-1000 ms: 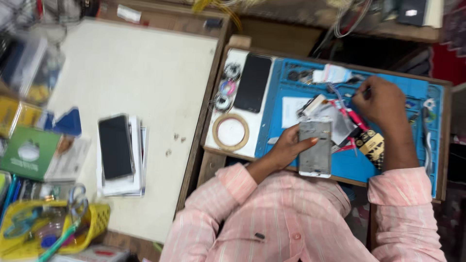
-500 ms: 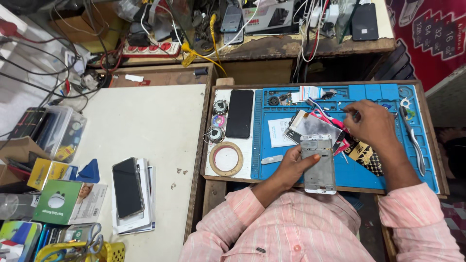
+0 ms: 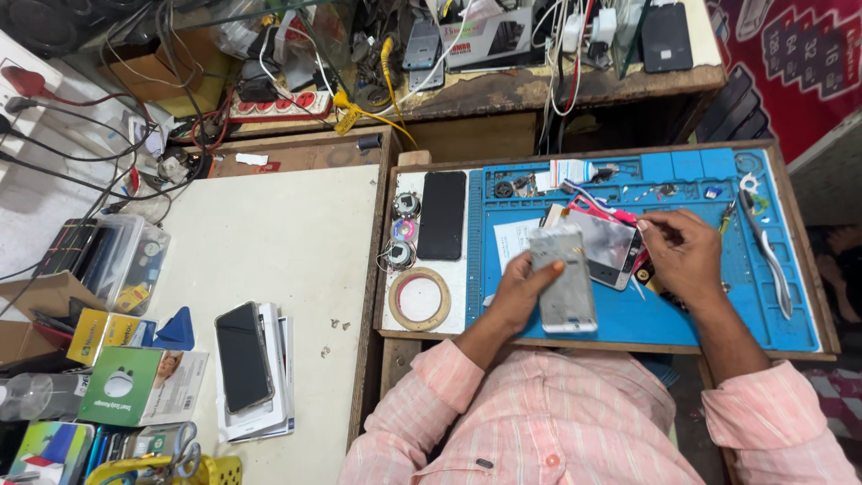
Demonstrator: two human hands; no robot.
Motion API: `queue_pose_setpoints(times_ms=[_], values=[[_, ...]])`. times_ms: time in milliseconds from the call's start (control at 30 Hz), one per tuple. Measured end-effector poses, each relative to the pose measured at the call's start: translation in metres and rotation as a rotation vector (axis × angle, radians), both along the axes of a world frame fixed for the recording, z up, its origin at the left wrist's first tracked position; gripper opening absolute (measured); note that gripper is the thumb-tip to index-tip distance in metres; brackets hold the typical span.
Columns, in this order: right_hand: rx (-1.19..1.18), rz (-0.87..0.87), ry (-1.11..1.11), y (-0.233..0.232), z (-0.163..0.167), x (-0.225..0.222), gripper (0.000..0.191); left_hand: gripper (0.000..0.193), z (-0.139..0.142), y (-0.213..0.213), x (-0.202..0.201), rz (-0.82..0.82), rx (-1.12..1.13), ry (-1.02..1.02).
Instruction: The person tears off a strip of tape and applies it to a disassembled smartphone on a repair mat, then pries at the phone's frame and screen assembly with a small tool. They lift the screen away, work on the phone body, and briefly operate another smartphone on the desk before returning to the phone frame.
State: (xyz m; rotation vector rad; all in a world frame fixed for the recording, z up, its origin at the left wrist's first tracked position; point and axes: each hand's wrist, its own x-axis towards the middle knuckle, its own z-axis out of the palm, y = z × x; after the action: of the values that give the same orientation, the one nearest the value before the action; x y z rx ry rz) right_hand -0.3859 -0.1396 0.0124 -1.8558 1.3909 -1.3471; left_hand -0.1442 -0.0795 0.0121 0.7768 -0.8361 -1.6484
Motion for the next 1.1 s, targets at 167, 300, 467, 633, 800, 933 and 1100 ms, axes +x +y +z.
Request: queue_pose_setpoints(times_ms=[167, 300, 467, 633, 800, 933, 1100], values=[[-0.036, 0.040, 0.010, 0.018, -0.008, 0.033, 0.016, 0.036, -0.006, -0.006, 0.021, 0.092, 0.007, 0.120], [-0.038, 0.097, -0.013, 0.034, -0.017, 0.061, 0.019, 0.032, -0.029, -0.005, 0.022, 0.190, -0.029, 0.073], [-0.195, 0.083, 0.179, 0.049, -0.016, 0.070, 0.024, 0.030, -0.057, -0.001, 0.021, 0.274, -0.161, -0.177], [-0.138, -0.011, 0.115, 0.042, -0.009, 0.066, 0.013, 0.030, -0.063, 0.001, 0.021, 0.249, -0.171, -0.114], [-0.174, 0.052, -0.051, 0.038, -0.009, 0.067, 0.012, 0.031, -0.063, 0.003, 0.020, 0.225, -0.210, -0.183], [-0.132, 0.136, -0.088, 0.042, -0.016, 0.073, 0.012, 0.031, -0.059, 0.007, 0.020, 0.215, -0.171, -0.158], [-0.129, 0.109, -0.035, 0.050, -0.019, 0.067, 0.012, 0.032, -0.052, 0.011, 0.022, 0.178, -0.128, -0.160]])
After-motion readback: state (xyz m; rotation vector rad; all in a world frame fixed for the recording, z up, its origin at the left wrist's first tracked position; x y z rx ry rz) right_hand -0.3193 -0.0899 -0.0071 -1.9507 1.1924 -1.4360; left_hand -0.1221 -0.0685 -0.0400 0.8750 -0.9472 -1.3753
